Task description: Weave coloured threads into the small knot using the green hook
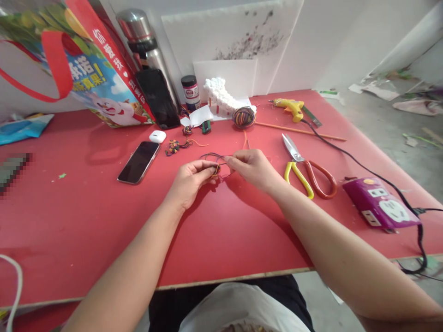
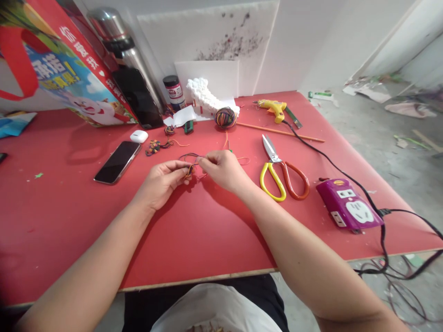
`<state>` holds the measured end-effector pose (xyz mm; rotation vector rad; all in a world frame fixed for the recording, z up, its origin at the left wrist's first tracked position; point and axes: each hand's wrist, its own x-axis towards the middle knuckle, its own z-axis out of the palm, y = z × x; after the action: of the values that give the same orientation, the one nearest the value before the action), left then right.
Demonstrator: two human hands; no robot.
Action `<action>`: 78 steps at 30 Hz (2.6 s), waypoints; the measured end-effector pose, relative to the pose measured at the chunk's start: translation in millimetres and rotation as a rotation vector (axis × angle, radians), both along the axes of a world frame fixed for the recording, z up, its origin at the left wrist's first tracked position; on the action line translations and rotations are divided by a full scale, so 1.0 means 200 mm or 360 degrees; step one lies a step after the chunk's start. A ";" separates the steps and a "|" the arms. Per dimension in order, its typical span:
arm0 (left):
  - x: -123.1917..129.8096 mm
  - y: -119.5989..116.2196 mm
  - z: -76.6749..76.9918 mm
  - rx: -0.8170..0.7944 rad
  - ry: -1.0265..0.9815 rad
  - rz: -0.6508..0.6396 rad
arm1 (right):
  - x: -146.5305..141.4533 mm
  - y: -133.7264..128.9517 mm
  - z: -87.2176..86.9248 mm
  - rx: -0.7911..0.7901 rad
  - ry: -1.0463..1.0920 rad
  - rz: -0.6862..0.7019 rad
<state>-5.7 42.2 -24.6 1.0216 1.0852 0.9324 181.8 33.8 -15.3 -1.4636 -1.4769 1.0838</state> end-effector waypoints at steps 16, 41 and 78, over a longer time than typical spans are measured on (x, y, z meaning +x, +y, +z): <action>-0.04 0.02 0.02 -0.0069 -0.0123 0.0189 | 0.01 -0.03 -0.11 0.1035 -0.0337 0.0430; -0.05 0.00 0.05 -0.0331 -0.0600 -0.0109 | -0.06 -0.02 -0.05 -0.0900 0.1701 0.0254; -0.05 -0.01 0.07 -0.0249 -0.0499 -0.0229 | -0.04 -0.01 -0.04 -0.0987 0.1896 0.0415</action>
<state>-16.6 40.9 -11.5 0.7832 0.7981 0.8437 173.3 32.2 -23.3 -0.6376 -0.4639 2.1711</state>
